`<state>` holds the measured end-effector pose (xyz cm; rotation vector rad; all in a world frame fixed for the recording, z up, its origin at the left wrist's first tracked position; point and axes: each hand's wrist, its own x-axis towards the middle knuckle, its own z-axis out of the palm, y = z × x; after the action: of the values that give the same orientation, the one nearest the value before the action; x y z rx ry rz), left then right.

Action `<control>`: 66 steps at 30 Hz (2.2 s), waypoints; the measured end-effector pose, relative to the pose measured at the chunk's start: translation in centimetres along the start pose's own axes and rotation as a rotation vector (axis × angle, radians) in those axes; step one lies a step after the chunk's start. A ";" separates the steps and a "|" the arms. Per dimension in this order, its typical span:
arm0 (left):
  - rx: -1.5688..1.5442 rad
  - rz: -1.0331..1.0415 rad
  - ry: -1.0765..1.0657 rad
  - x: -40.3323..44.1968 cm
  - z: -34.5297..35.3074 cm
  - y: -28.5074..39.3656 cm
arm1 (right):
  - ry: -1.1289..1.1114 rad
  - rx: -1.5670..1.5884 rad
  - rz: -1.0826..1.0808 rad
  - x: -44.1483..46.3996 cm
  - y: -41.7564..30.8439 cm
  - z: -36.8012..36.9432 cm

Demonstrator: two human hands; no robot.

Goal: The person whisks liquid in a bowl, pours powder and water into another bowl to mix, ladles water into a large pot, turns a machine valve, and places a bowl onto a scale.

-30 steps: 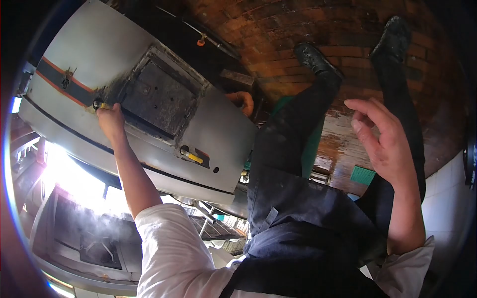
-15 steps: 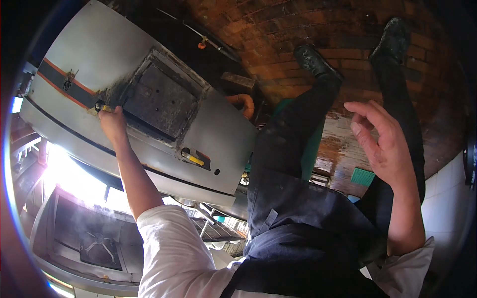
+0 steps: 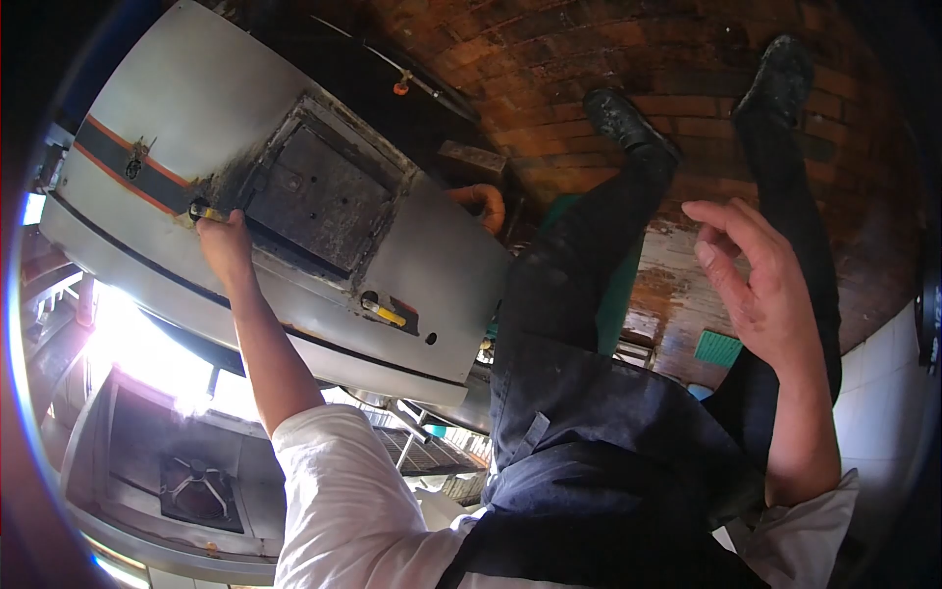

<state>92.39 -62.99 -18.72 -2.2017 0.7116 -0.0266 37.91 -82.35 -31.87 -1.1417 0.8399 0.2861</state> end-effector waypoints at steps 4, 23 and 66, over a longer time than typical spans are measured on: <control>-0.018 0.019 0.008 0.3 0.5 -0.8 | 0.002 0.012 0.003 0.1 -0.1 0.0; 0.031 0.023 0.003 0.1 0.1 -0.4 | 0.013 0.027 0.008 0.2 -0.1 -0.3; -1.123 -0.097 -0.787 -26.6 -1.8 5.1 | 0.347 -0.392 -0.091 0.2 9.0 5.6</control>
<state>67.14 -53.58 -15.54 -2.8941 0.1226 1.4060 35.12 -73.71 -37.30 -1.6223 1.0612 0.1822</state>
